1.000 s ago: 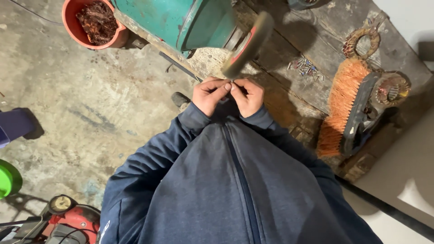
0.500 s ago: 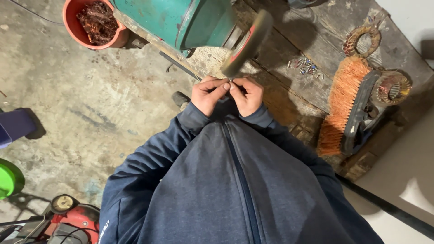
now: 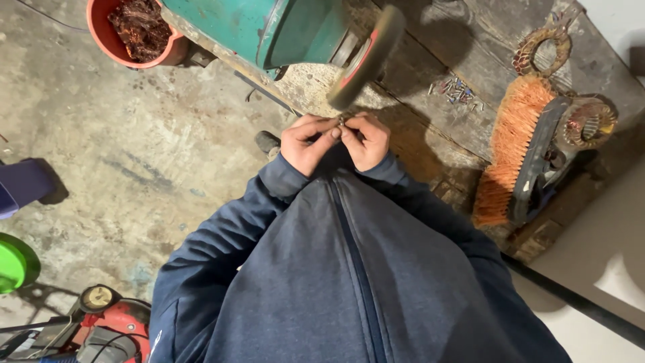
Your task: Polishing small metal bolts using a bench grinder equipped with a wire wheel.
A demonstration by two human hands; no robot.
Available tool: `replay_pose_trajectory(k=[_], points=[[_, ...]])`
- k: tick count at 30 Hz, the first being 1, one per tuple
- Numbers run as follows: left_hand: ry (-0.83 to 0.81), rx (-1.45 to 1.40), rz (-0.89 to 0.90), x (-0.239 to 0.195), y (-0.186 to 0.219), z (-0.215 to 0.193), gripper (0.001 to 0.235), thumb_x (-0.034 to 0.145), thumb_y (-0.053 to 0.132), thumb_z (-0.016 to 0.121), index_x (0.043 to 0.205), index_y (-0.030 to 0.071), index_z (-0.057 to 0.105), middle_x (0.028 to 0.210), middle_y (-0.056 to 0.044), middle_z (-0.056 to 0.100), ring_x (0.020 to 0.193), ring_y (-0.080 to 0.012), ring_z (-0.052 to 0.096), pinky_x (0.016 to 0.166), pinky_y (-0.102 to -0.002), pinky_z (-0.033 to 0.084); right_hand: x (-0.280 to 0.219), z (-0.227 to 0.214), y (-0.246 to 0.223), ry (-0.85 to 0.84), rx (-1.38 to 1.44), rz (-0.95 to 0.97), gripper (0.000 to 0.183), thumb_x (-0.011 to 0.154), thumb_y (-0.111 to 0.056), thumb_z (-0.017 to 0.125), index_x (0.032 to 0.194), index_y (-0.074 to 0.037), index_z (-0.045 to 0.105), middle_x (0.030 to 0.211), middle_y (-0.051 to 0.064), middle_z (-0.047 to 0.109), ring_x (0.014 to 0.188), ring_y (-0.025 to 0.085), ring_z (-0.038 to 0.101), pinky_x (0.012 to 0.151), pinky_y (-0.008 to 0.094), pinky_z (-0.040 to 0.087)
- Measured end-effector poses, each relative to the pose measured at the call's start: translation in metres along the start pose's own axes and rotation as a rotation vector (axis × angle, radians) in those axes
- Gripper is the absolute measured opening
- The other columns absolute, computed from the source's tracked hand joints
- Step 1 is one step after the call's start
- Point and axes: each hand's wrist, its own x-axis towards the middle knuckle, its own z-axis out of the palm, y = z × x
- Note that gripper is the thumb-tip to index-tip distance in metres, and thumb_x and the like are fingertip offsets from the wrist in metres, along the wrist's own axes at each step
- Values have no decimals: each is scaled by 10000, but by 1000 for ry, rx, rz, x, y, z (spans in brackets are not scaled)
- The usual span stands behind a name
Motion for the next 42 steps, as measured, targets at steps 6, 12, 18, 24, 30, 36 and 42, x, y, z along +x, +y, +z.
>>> replay_pose_trajectory(k=[6,12,18,24,30,36,42], points=[[91,-19,-25,7,-19,6,178,961,92,756,1120,13,764,1045,-113,738,984,-217,700,886,-314,553,5,5,0,-2,115,180,100,978,-92,735,989,-2,693,826,94,651,722,199,608,671,319,490],[50,-6,-20,7,-11,5,203,951,87,754,1131,-5,764,1050,-119,730,998,-219,690,891,-317,540,5,2,-6,16,65,137,101,970,-82,734,987,4,685,834,101,647,733,196,610,676,322,488],[81,-3,-31,8,-16,5,181,953,95,759,1107,-1,763,1040,-116,738,983,-213,702,884,-315,550,6,5,-4,6,100,169,75,975,-68,722,986,-3,685,832,95,646,733,197,614,678,323,495],[65,15,-52,8,-16,5,194,949,104,760,1114,3,769,1010,-106,735,963,-203,696,864,-311,546,4,6,-3,6,109,183,79,971,-67,724,992,-1,687,823,92,643,723,181,602,667,312,488],[68,14,-35,6,-11,5,195,944,109,766,1111,8,771,1007,-101,732,959,-201,691,857,-308,542,2,5,-2,10,107,190,69,979,-66,712,983,-2,686,818,85,643,717,162,606,666,301,489],[83,-16,-56,6,-9,5,197,947,112,767,1116,10,770,993,-91,726,940,-192,685,846,-301,541,2,6,-6,44,145,190,83,983,-72,713,985,4,680,823,86,641,726,160,602,668,302,489],[65,-39,-160,-2,-35,2,168,943,114,768,1072,8,785,951,-75,721,889,-153,658,813,-294,524,5,-2,-14,-24,65,140,72,936,-70,750,962,-21,704,813,103,658,710,227,642,648,337,507]])
